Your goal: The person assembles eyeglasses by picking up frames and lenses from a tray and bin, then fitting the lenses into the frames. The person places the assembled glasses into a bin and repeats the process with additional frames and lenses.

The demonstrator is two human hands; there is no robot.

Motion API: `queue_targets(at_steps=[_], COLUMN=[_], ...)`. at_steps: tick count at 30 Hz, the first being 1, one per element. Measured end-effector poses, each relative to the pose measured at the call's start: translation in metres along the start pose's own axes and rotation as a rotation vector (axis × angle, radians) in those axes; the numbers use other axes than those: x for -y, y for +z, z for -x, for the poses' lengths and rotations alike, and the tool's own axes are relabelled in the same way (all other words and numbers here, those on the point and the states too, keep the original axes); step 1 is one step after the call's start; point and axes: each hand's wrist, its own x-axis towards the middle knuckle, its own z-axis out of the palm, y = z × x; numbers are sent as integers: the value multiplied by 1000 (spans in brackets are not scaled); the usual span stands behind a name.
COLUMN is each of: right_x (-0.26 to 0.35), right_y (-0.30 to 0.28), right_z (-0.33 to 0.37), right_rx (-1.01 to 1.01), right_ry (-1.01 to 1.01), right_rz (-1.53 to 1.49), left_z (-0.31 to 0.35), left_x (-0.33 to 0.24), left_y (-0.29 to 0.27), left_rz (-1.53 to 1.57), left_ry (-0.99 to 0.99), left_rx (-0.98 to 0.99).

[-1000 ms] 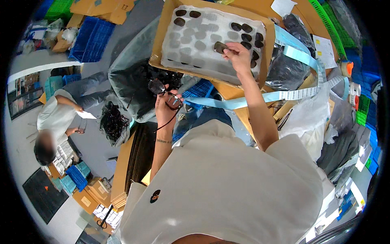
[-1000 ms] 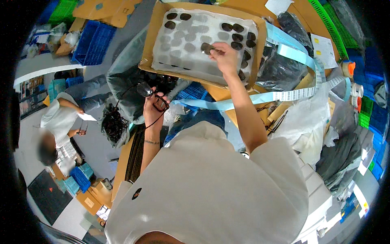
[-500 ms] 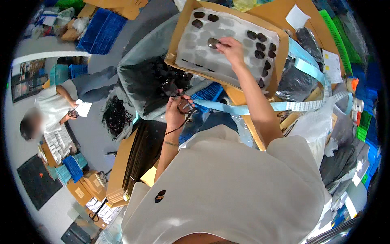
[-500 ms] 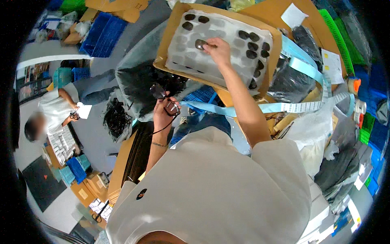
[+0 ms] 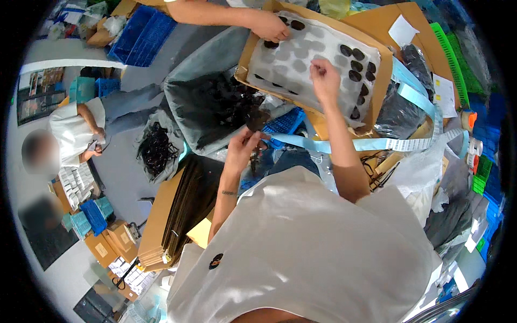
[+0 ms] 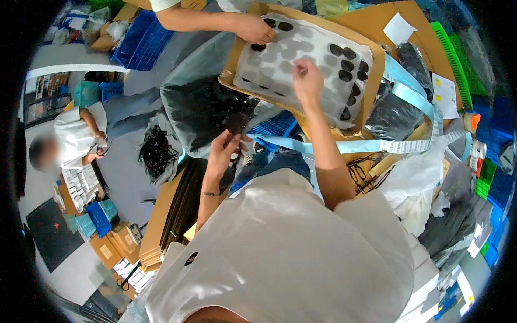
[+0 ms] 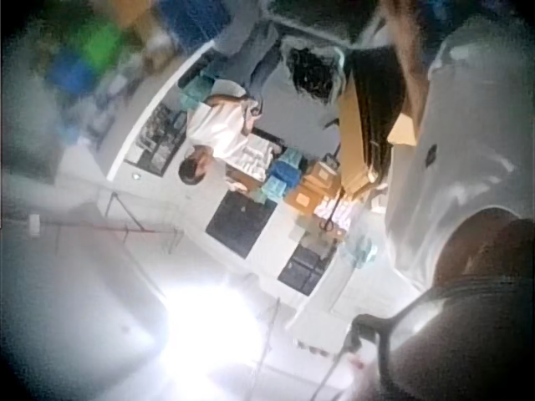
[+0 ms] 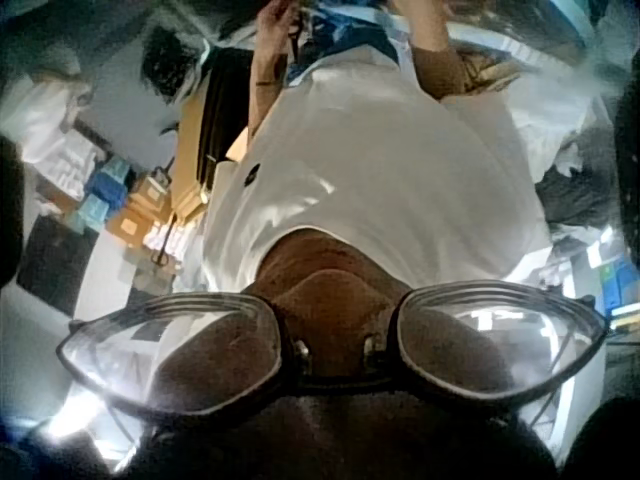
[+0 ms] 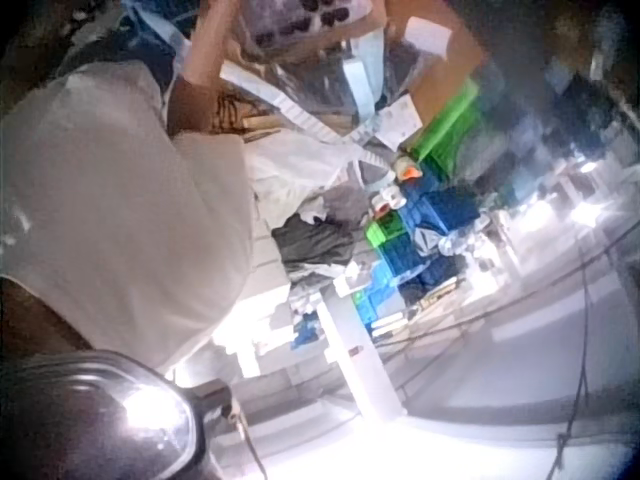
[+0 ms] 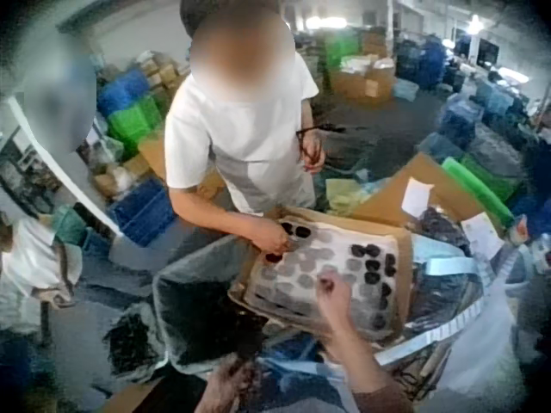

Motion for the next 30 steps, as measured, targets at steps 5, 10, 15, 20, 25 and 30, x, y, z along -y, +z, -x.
queue_targets(at_steps=[5, 10, 15, 20, 25, 30], right_x=[87, 86, 102, 85, 82, 71], right_y=[-58, -68, -78, -51, -35, -26], right_z=[122, 157, 172, 191, 201, 193], right_rx=[729, 727, 563, 301, 134, 9], right_ry=[-534, -268, -59, -217, -9, -102], right_rz=[29, 285, -305, -341, -406, -393], left_z=[1, -11, -19, 3, -2, -23], left_x=[-42, -86, -48, -5, 8, 25], left_y=[19, 24, 40, 76, 90, 96], left_rz=[-1021, -507, 49, 61, 128, 60], left_ry=[244, 321, 388, 436, 520, 494], left_rx=[178, 427, 509, 329, 204, 157])
